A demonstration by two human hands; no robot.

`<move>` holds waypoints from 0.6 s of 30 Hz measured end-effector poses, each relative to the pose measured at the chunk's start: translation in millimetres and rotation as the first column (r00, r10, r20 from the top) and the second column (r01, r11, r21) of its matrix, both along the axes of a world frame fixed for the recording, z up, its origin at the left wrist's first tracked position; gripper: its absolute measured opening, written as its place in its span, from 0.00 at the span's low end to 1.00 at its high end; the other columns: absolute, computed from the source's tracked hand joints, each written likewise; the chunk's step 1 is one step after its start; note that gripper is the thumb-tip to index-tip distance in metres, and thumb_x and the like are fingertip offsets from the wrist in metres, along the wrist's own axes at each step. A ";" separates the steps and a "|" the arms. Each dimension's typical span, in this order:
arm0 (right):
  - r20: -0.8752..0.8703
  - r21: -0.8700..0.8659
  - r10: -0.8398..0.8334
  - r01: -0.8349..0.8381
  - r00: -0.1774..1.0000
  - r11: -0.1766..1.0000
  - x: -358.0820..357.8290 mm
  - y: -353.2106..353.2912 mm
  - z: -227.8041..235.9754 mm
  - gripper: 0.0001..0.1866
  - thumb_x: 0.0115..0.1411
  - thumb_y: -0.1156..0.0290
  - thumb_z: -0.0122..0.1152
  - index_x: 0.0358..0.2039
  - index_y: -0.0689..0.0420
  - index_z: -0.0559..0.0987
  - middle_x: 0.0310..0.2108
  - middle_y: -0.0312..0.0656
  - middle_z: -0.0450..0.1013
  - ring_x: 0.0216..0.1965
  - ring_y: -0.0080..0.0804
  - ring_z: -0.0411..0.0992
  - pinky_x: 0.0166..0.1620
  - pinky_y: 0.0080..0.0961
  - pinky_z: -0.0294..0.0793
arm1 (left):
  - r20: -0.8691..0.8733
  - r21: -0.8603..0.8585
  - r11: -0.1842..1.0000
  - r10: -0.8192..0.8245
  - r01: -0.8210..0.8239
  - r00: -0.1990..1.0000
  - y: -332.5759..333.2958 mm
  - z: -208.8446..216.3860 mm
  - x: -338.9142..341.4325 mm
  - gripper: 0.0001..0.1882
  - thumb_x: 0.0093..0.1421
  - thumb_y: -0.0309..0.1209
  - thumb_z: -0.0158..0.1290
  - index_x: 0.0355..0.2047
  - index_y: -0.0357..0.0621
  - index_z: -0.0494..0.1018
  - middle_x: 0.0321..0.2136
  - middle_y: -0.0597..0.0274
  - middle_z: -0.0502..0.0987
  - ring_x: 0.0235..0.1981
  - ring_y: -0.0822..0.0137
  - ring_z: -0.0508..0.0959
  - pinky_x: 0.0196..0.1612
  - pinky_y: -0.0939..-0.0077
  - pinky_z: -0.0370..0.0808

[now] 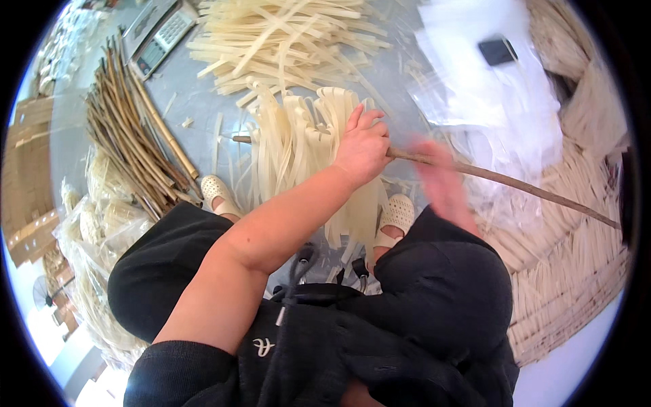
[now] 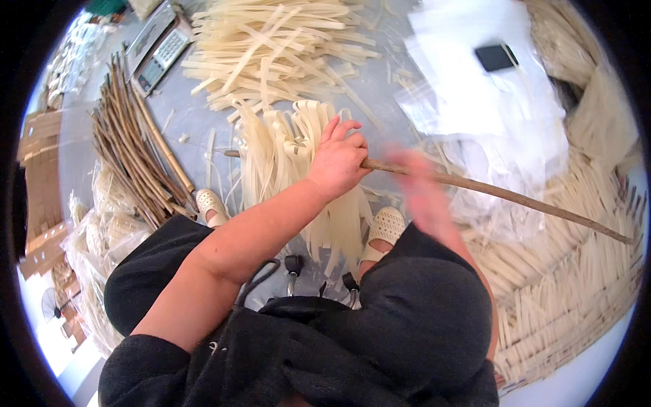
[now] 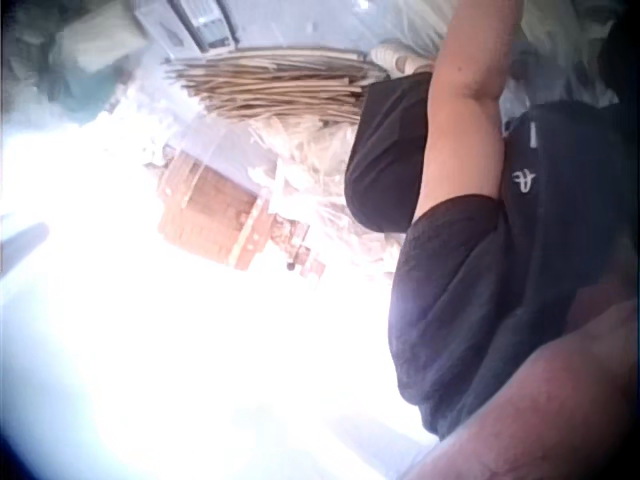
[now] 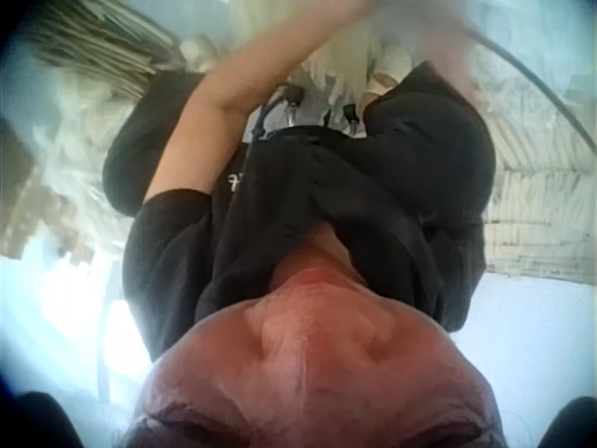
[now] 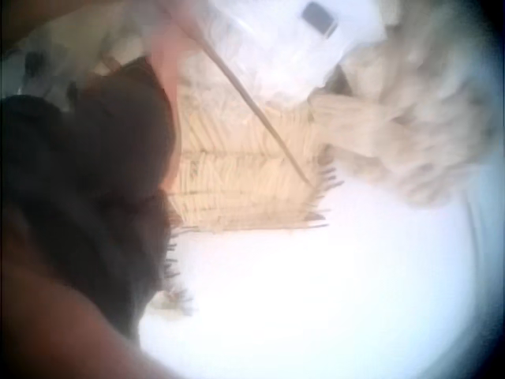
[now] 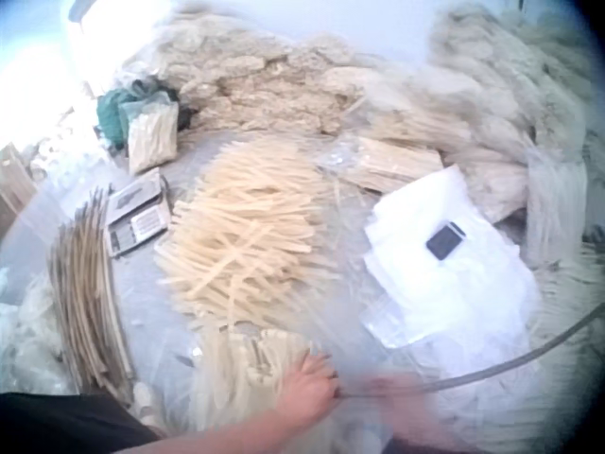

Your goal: The person threads long white strips onto a slotted bamboo stick and then gathers them into a bundle.

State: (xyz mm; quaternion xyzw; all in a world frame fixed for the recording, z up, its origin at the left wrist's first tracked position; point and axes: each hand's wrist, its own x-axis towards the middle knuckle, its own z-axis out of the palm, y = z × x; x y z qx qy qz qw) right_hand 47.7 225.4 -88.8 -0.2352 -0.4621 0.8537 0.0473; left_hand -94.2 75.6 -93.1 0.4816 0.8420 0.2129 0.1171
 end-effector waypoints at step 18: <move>-0.584 0.086 -0.343 0.476 0.736 0.875 90.5 222.4 289.4 0.15 0.50 0.77 0.45 0.10 0.52 0.57 0.08 0.35 0.53 0.13 0.25 0.53 0.27 0.24 0.58 | -0.012 -0.054 0.977 0.206 -0.206 0.978 -52.5 -53.8 -18.0 0.26 0.51 0.45 0.58 0.49 0.53 0.69 0.56 0.62 0.63 0.61 0.61 0.58 0.64 0.48 0.43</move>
